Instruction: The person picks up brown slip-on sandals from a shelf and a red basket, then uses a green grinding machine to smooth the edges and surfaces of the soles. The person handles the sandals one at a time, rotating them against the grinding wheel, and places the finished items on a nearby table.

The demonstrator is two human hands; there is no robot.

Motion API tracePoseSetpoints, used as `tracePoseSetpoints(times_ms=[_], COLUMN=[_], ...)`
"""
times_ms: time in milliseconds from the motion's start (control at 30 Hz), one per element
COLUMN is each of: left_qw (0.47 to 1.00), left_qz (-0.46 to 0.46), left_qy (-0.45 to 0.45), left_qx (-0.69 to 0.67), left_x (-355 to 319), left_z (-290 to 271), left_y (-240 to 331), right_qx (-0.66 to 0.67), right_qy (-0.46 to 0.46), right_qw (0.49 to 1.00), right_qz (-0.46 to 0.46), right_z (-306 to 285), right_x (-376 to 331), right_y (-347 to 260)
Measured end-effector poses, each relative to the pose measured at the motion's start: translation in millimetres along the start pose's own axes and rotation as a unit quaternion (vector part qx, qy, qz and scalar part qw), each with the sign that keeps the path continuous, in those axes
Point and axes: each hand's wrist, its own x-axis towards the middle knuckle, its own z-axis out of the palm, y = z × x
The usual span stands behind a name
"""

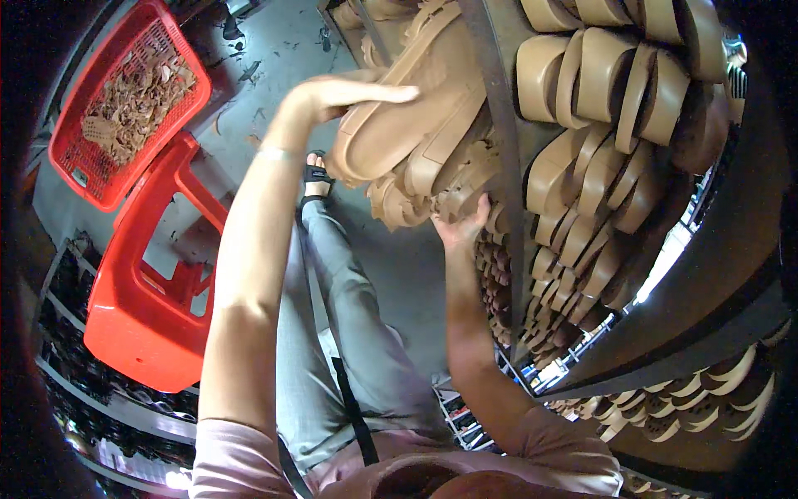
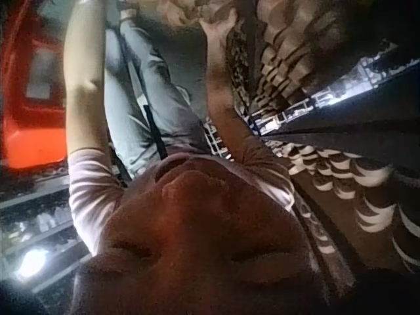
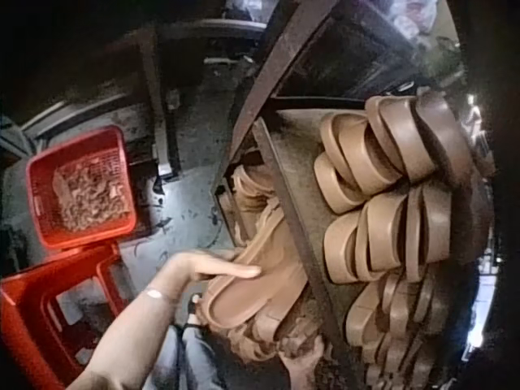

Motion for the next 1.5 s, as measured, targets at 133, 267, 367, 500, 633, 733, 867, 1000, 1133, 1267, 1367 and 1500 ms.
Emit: tracePoseSetpoints(times_ms=[133, 267, 367, 500, 633, 733, 867, 1000, 1133, 1267, 1367, 1500], left_qw=[0.999, 0.999, 0.987, 0.960, 0.904, 0.909, 0.865, 0.736, 0.714, 0.679, 0.723, 0.638], left_qz=[-0.034, 0.005, 0.052, 0.077, 0.176, 0.113, 0.226, 0.431, 0.481, 0.536, 0.592, 0.591], left_qy=[-0.035, 0.040, 0.088, 0.122, 0.238, 0.239, 0.332, 0.441, 0.403, 0.449, 0.352, 0.489], left_qx=[-0.017, -0.014, -0.126, -0.241, -0.308, -0.323, -0.301, -0.279, -0.311, -0.225, -0.056, -0.071], left_x=[34.0, -5.6, -48.4, -144.5, -244.8, -341.6, -467.2, -605.8, -740.9, -833.2, -904.2, -933.9], left_z=[31.2, 47.0, 53.8, 85.2, 119.5, 135.6, 149.8, 146.7, 102.1, 21.3, -107.8, -181.7], left_y=[-0.6, -42.1, -120.4, -163.0, -214.7, -237.6, -254.5, -297.7, -305.7, -221.4, -116.0, 59.0], right_qx=[-0.001, -0.018, -0.085, -0.147, -0.230, -0.275, -0.344, -0.377, -0.388, -0.323, -0.279, -0.347], right_qy=[0.043, 0.008, -0.052, -0.114, -0.122, -0.044, -0.229, -0.403, -0.508, -0.609, -0.592, -0.524], right_qw=[0.999, 0.999, 0.994, 0.977, 0.946, 0.943, 0.892, 0.803, 0.741, 0.718, 0.756, 0.777], right_qz=[0.017, 0.041, 0.051, 0.104, 0.192, 0.183, 0.185, 0.225, 0.206, 0.094, -0.012, -0.048], right_z=[-24.6, -35.6, -76.9, -90.6, -51.9, -52.2, 68.1, 214.7, 338.3, 478.9, 614.4, 744.3], right_x=[5.4, -14.9, -38.1, -91.1, -146.7, -183.1, -257.0, -336.4, -414.2, -440.0, -453.0, -444.5], right_y=[3.6, 6.9, 24.3, 46.3, 62.9, 89.7, 128.4, 242.3, 352.5, 415.5, 430.7, 416.6])
